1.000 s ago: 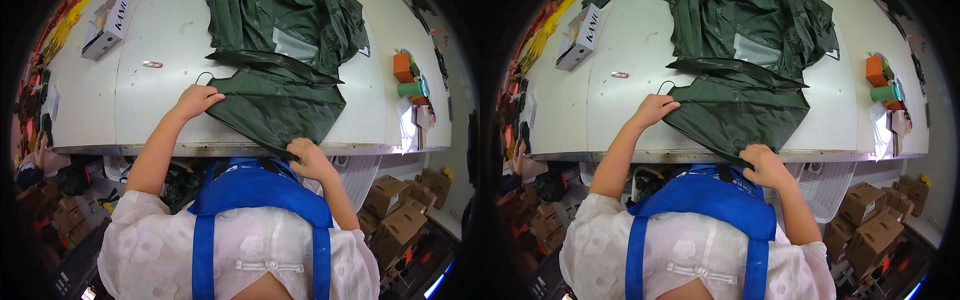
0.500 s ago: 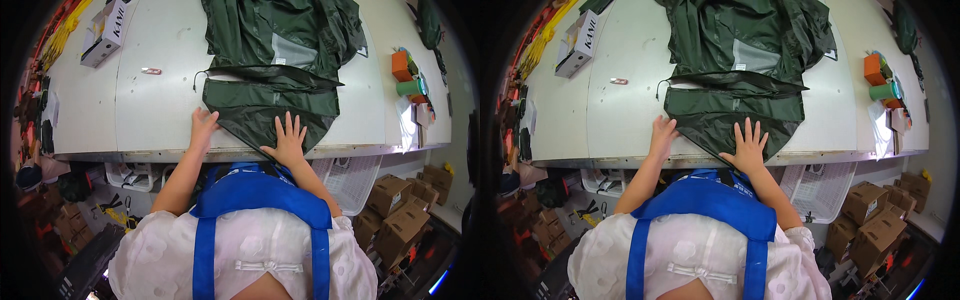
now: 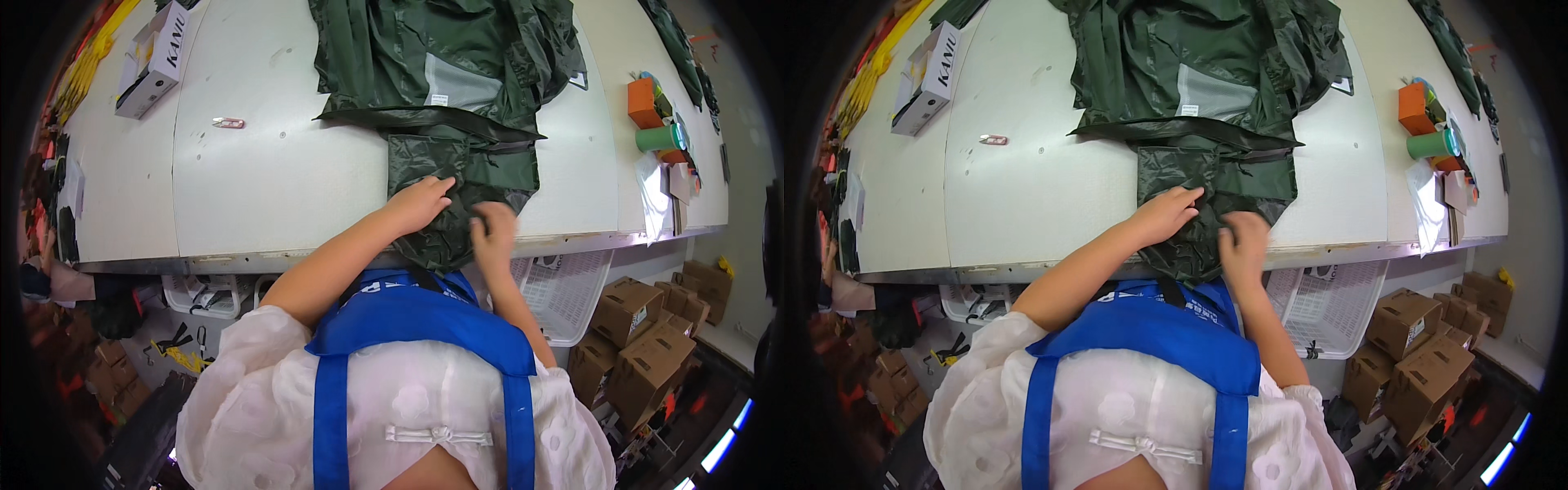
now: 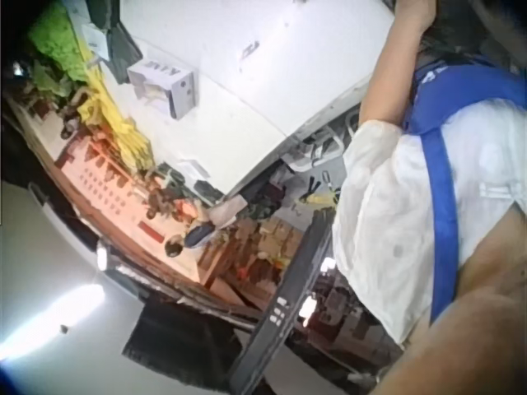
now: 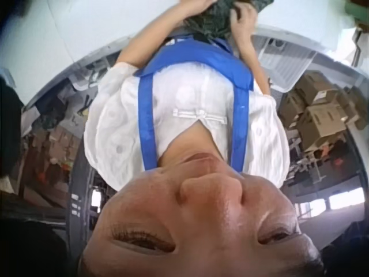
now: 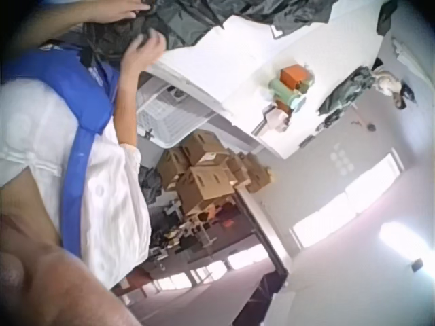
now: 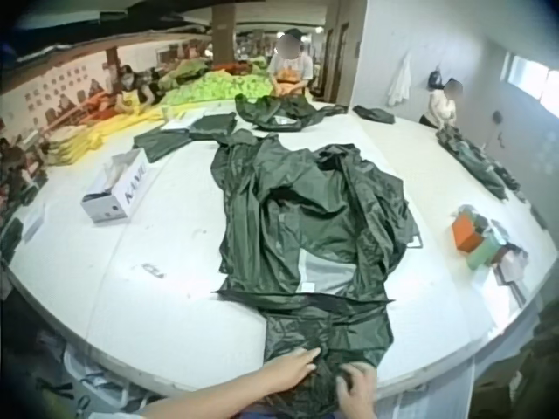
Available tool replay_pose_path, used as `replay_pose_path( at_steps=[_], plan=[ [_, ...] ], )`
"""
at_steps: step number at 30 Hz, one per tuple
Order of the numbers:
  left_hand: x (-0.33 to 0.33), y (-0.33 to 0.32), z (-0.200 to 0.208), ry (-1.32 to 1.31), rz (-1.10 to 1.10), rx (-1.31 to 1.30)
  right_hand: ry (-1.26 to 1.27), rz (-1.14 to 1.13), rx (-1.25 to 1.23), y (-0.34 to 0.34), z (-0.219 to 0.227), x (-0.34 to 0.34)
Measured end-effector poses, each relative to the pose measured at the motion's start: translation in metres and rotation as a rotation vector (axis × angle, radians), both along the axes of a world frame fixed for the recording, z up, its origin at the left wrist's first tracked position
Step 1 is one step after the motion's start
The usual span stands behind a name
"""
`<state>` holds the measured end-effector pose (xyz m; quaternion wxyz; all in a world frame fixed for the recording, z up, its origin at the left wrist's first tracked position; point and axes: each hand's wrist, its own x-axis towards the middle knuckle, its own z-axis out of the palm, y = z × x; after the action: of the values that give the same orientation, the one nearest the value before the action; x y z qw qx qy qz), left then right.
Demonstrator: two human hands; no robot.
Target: The person folds a dark green jacket on a white table, smoothing the fabric and aligning the edges. They use a small blade to cut off tags or threads, then fold the jacket into a compact rectangle.
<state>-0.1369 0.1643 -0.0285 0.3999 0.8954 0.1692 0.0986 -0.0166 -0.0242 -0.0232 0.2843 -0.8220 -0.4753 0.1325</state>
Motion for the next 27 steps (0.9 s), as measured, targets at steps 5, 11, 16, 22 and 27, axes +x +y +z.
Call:
replay_pose_path(
  at_steps=[5, 11, 16, 22, 27],
  plan=[
    [-0.007, -0.001, 0.001, 0.010, -0.118, 0.380, 0.646, -0.902, 0.501, 0.008, -0.010, 0.025],
    [-0.006, -0.005, -0.005, 0.025, -0.156, 0.368, 0.180, 0.048, 0.142, 0.055, 0.052, 0.008],
    [-0.038, 0.010, 0.012, 0.222, -0.133, 0.025, -0.195, 0.380, -0.188, 0.076, 0.033, 0.001],
    [-0.017, 0.026, 0.023, -0.152, -0.082, 0.224, -0.101, 0.555, -0.224, 0.063, 0.028, 0.016],
    [-0.016, 0.023, -0.004, 0.175, -0.108, 0.479, -0.263, 0.423, -0.115, 0.029, 0.045, 0.047]
  ],
)
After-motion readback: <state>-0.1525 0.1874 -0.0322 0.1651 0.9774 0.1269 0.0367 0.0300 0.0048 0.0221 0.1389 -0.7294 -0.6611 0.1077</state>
